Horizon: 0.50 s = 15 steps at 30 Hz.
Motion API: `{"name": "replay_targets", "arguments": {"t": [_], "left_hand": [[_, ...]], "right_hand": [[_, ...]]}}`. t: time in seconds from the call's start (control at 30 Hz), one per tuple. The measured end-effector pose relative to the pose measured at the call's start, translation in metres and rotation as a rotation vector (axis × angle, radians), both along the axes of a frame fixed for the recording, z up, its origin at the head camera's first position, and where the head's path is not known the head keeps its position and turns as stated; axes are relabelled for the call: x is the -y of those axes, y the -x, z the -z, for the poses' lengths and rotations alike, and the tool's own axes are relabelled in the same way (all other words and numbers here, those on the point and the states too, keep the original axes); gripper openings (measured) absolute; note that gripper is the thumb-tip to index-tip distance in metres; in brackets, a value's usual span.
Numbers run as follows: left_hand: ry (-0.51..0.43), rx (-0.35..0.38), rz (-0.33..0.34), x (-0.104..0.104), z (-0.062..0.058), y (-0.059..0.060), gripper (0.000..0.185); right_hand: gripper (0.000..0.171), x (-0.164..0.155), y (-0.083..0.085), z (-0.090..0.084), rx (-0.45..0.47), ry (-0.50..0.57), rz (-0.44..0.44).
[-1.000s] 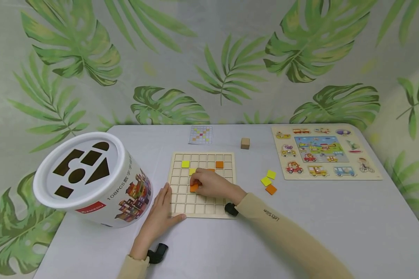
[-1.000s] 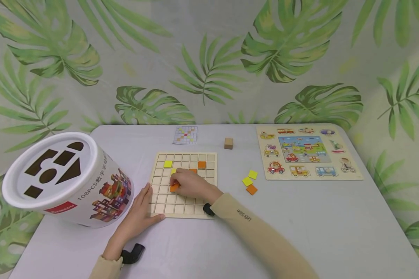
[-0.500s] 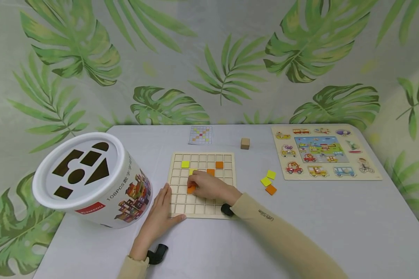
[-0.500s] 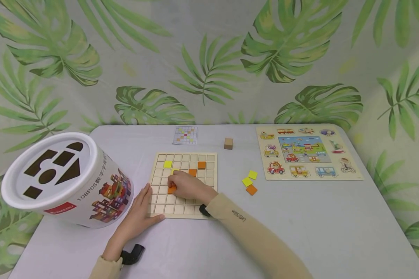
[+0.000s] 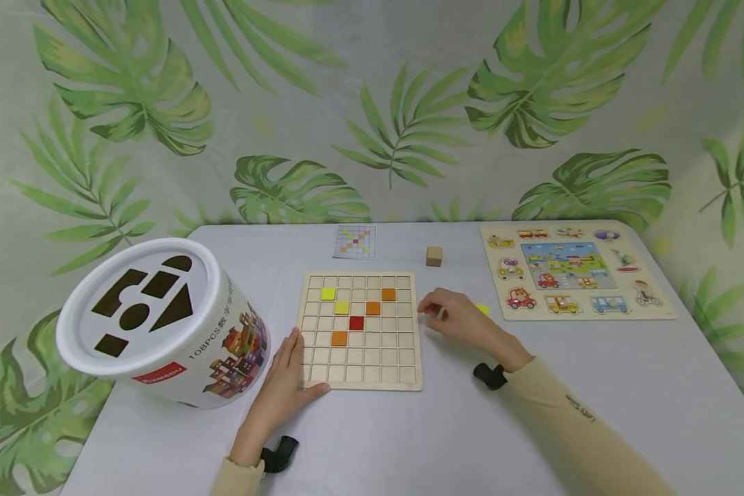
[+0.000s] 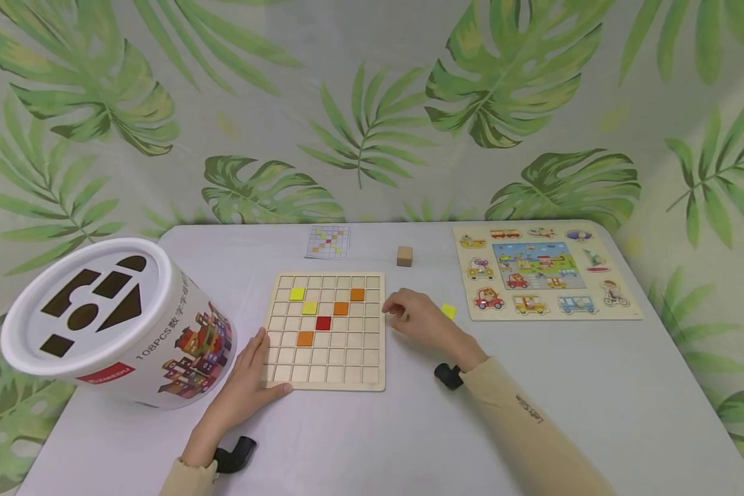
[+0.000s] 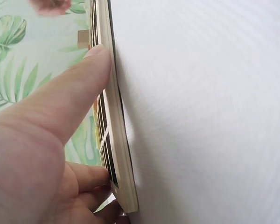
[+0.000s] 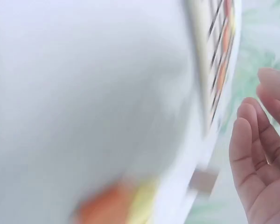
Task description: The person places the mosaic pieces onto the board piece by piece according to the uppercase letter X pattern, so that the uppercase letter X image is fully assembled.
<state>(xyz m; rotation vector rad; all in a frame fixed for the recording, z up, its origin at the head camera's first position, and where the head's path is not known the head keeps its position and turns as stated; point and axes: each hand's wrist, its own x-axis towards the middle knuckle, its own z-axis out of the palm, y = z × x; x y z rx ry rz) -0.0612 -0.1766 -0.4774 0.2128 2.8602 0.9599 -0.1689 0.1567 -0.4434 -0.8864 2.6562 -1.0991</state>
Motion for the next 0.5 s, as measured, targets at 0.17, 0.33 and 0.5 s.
{"name": "replay_targets", "arguments": {"t": [0.17, 0.33, 0.5], "left_hand": [[0.004, 0.008, -0.006, 0.001, 0.001, -0.001, 0.103], [0.008, 0.004, -0.001, 0.001, 0.002, 0.000, 0.103], [0.008, 0.009, 0.000, 0.001, 0.002, 0.000, 0.103]], "right_hand": [[0.017, -0.048, -0.007, 0.007, -0.003, -0.024, 0.111], [0.018, -0.074, -0.014, 0.013, -0.008, -0.054, 0.129], [0.018, -0.076, -0.016, 0.018, -0.018, -0.109, 0.153]]}}
